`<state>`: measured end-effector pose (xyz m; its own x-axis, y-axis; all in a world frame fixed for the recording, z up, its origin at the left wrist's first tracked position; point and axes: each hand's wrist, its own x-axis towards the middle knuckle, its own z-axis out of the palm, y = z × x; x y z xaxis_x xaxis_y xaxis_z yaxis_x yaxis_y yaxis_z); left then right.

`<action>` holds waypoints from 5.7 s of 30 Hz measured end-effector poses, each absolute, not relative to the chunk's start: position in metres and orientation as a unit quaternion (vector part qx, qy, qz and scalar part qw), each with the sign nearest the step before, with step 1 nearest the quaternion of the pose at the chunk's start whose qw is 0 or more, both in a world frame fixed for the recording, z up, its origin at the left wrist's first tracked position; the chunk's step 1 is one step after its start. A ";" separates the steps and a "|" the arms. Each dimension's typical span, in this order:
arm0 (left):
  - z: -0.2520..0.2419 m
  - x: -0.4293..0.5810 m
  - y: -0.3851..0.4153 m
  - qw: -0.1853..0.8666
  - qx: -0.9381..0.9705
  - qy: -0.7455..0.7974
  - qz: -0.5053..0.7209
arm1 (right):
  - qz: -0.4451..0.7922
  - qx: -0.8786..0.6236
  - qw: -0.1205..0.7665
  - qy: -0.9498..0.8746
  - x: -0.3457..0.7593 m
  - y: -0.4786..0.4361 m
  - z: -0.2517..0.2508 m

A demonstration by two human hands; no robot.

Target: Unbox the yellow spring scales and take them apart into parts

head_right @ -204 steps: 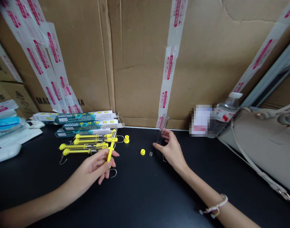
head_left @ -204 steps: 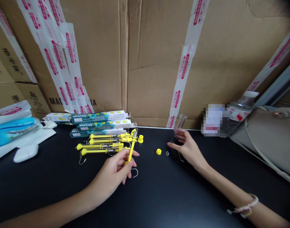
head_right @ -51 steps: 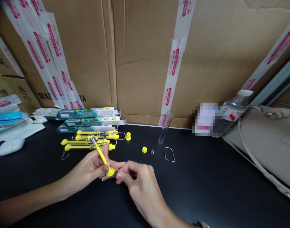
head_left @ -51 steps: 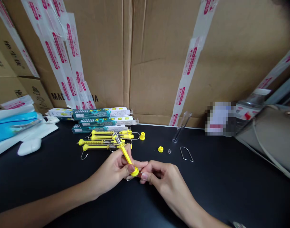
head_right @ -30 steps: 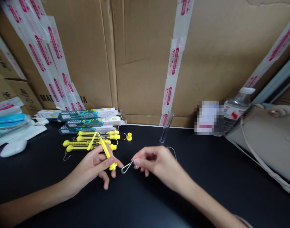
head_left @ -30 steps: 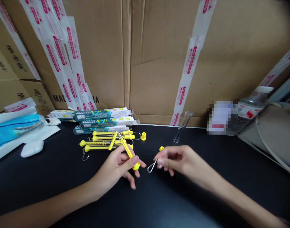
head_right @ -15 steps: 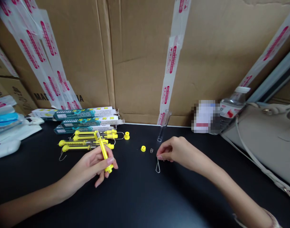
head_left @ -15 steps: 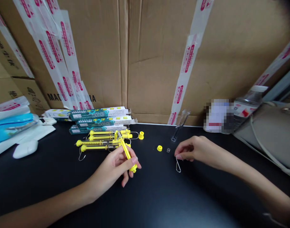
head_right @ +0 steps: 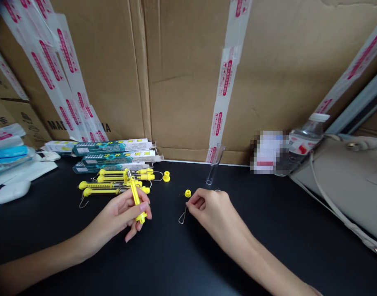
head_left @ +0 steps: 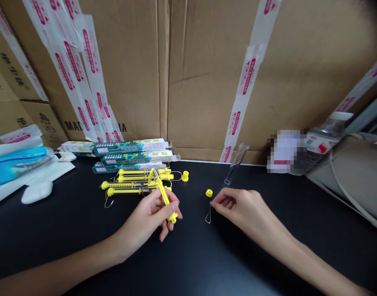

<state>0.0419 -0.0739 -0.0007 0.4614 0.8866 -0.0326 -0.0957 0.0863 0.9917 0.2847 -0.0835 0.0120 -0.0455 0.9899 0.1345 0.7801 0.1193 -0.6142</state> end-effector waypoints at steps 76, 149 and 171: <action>0.003 0.036 -0.081 0.591 0.623 0.391 0.332 | 0.024 -0.507 0.339 -0.792 0.269 -0.061 -0.031; 0.001 0.030 -0.095 0.268 0.855 0.314 0.313 | 0.292 -0.316 0.342 -0.835 0.249 -0.106 -0.006; 0.005 0.029 -0.098 0.283 0.851 0.330 0.295 | 0.352 -0.362 0.300 -0.809 0.246 -0.117 0.002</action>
<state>0.0294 -0.0979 0.0048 0.6090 0.7281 0.3145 0.3945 -0.6220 0.6764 0.2462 -0.1174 0.0021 -0.5576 0.7977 0.2297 0.3753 0.4891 -0.7874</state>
